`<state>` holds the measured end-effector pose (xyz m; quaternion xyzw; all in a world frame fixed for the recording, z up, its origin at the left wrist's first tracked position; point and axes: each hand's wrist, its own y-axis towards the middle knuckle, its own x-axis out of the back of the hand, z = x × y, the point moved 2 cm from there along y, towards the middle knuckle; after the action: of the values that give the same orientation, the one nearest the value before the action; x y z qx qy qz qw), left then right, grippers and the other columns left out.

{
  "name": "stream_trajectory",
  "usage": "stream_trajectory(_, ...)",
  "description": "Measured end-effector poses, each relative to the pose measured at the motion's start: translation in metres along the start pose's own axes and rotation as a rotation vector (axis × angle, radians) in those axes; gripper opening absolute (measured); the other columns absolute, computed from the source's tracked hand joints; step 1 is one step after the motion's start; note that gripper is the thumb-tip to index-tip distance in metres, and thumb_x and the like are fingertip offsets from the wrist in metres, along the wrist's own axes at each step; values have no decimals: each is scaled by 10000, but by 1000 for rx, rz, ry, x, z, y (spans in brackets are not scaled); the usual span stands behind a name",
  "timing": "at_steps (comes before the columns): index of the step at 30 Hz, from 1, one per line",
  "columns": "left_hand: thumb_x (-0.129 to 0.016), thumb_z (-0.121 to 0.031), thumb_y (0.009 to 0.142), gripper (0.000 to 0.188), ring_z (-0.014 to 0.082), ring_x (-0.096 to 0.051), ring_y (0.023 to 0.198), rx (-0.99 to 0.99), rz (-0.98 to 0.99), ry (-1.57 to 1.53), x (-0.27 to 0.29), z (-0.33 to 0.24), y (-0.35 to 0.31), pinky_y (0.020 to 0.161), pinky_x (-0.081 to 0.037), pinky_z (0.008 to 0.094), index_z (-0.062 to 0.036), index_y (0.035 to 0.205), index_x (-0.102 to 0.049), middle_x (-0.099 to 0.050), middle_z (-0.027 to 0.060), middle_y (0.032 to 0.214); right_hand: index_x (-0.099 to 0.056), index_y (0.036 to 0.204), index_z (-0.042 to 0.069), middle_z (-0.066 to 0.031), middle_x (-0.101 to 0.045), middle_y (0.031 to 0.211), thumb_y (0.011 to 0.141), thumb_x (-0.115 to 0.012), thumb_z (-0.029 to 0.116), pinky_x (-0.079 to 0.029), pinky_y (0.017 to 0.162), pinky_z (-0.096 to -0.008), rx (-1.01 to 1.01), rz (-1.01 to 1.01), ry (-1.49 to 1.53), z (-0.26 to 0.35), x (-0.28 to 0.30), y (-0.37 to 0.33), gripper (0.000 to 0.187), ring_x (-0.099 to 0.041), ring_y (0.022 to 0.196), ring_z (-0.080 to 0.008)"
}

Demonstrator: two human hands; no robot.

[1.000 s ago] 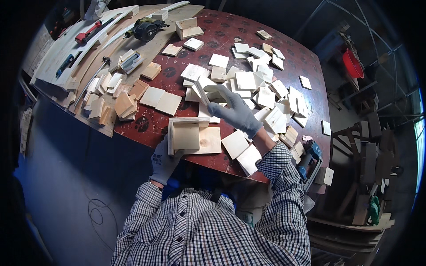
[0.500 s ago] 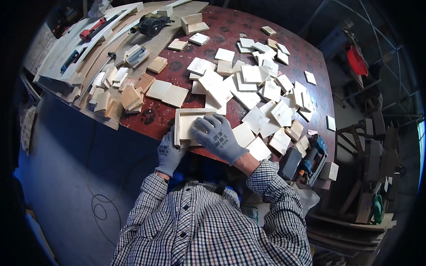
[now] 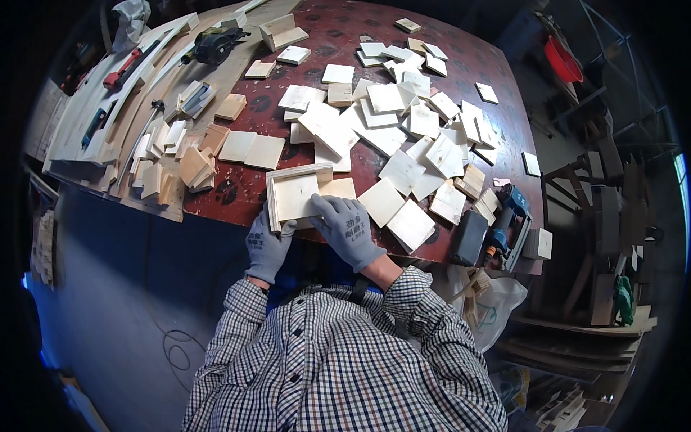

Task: The person repeatedly picks up small rectangular wooden pieces from a cluttered workbench and stacks them into neat piles. The hands move pieces from scattered positions into organized stacks, occasionally adjusting alignment. The task continues throughout the clip with no visible final destination for the stacks.

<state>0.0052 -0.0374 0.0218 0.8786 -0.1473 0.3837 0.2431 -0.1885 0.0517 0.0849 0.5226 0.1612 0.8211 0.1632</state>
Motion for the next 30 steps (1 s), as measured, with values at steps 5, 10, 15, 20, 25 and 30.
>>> stream_trajectory(5,-632,-597,1012,738,412,-675,1079,14,-17,-13,3,-6,-2,900,-554,510,-6,1445,-540,-686,206,1180,-617,1399,110,-100,-701,1221,924,-771,268,-527,963,-450,-52,53,26,2,3,-3,523,-694,1101,-306)
stream_trajectory(10,-660,-608,982,804,412,-672,1093,-3,-23,17,1,-3,-2,885,-576,518,-6,1487,-491,-672,215,1206,-589,1440,134,-97,-670,1308,941,-755,281,-512,982,-462,-38,106,-8,-6,0,3,546,-682,1142,-303)
stream_trajectory(15,-723,-562,953,796,413,-666,1100,8,-9,11,3,-4,-3,898,-568,515,-14,1485,-498,-665,220,1216,-585,1447,144,-97,-672,1302,958,-734,307,-511,972,-447,-8,128,-55,-7,-2,2,536,-684,1141,-291)
stream_trajectory(20,-784,-488,911,811,403,-661,1096,8,1,31,1,-3,-4,891,-576,501,-31,1505,-474,-659,207,1220,-564,1457,143,-96,-663,1294,943,-752,341,-513,960,-443,-11,145,-63,-3,2,4,582,-686,1118,-285)
stream_trajectory(25,-791,-460,900,813,403,-664,1083,39,1,57,-2,-3,-7,882,-578,500,-37,1513,-465,-665,206,1212,-570,1440,143,-94,-671,1244,936,-760,338,-514,929,-443,-2,145,-38,-3,8,6,573,-690,1072,-286)
stream_trajectory(30,-778,-495,899,802,406,-668,1065,64,6,34,0,-4,-3,863,-577,516,-57,1502,-482,-680,208,1193,-634,1347,122,-94,-703,1109,944,-762,324,-530,877,-437,-39,95,37,-4,22,18,469,-697,1000,-286)
